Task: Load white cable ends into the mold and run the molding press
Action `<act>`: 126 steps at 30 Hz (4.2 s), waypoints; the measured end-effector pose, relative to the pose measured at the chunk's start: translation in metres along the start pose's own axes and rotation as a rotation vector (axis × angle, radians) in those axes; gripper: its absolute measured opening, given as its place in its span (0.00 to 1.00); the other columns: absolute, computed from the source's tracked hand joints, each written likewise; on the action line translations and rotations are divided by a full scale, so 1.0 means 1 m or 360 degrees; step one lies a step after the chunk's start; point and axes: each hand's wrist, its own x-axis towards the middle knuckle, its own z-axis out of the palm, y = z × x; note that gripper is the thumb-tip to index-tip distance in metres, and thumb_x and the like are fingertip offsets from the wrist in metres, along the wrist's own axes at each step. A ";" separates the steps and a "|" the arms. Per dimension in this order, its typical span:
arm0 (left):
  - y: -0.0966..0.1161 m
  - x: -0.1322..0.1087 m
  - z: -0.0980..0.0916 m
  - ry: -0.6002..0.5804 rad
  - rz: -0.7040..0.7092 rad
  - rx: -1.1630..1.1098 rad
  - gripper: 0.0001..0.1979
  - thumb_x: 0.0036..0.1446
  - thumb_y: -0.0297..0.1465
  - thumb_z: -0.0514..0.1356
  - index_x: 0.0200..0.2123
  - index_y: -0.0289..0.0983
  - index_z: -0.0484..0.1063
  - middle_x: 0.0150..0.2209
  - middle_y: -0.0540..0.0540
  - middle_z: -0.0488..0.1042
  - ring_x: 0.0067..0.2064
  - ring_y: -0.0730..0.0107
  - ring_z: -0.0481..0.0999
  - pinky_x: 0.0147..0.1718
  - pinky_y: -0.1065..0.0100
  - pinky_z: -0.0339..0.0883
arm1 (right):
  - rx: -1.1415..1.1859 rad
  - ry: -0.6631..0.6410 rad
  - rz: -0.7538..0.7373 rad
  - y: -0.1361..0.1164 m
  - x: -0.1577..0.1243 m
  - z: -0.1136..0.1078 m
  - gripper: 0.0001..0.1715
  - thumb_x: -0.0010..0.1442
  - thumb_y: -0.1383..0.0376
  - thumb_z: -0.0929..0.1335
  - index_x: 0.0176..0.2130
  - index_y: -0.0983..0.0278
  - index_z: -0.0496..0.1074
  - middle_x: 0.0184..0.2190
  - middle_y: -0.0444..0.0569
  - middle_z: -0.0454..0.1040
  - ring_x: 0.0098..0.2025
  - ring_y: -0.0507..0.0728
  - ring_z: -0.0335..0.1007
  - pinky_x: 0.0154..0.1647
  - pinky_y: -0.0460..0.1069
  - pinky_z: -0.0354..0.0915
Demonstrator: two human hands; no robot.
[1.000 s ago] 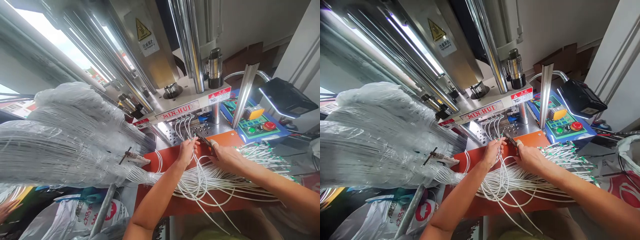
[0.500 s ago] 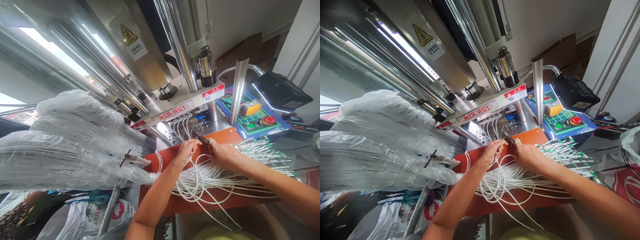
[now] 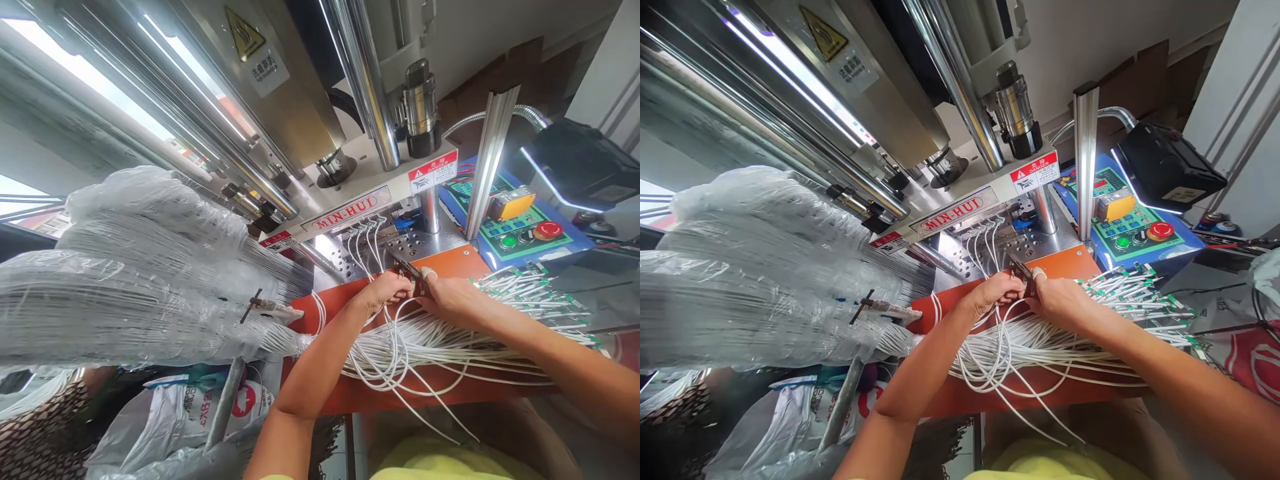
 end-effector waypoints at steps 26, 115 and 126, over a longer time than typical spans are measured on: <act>0.001 -0.001 0.004 -0.0007 0.0135 -0.0153 0.07 0.40 0.32 0.57 0.16 0.34 0.66 0.17 0.54 0.53 0.18 0.83 0.48 0.16 0.73 0.37 | 0.0081 -0.0044 0.0040 0.003 0.001 -0.004 0.22 0.64 0.54 0.59 0.51 0.66 0.57 0.36 0.57 0.77 0.38 0.65 0.75 0.30 0.51 0.57; -0.020 0.013 -0.003 0.0886 0.0751 -0.0322 0.12 0.50 0.33 0.66 0.35 0.34 0.70 0.36 0.43 0.78 0.39 0.67 0.78 0.42 0.66 0.68 | 0.0059 0.0115 0.0044 0.007 0.002 0.008 0.19 0.61 0.55 0.62 0.47 0.64 0.58 0.35 0.54 0.77 0.37 0.67 0.75 0.28 0.51 0.55; -0.009 0.004 -0.005 0.1173 0.1001 -0.0375 0.14 0.58 0.38 0.61 0.42 0.38 0.63 0.36 0.46 0.80 0.21 0.81 0.69 0.22 0.77 0.60 | 0.0134 0.0104 0.0019 0.007 0.001 0.005 0.17 0.63 0.57 0.61 0.47 0.64 0.58 0.35 0.56 0.77 0.37 0.67 0.75 0.29 0.51 0.54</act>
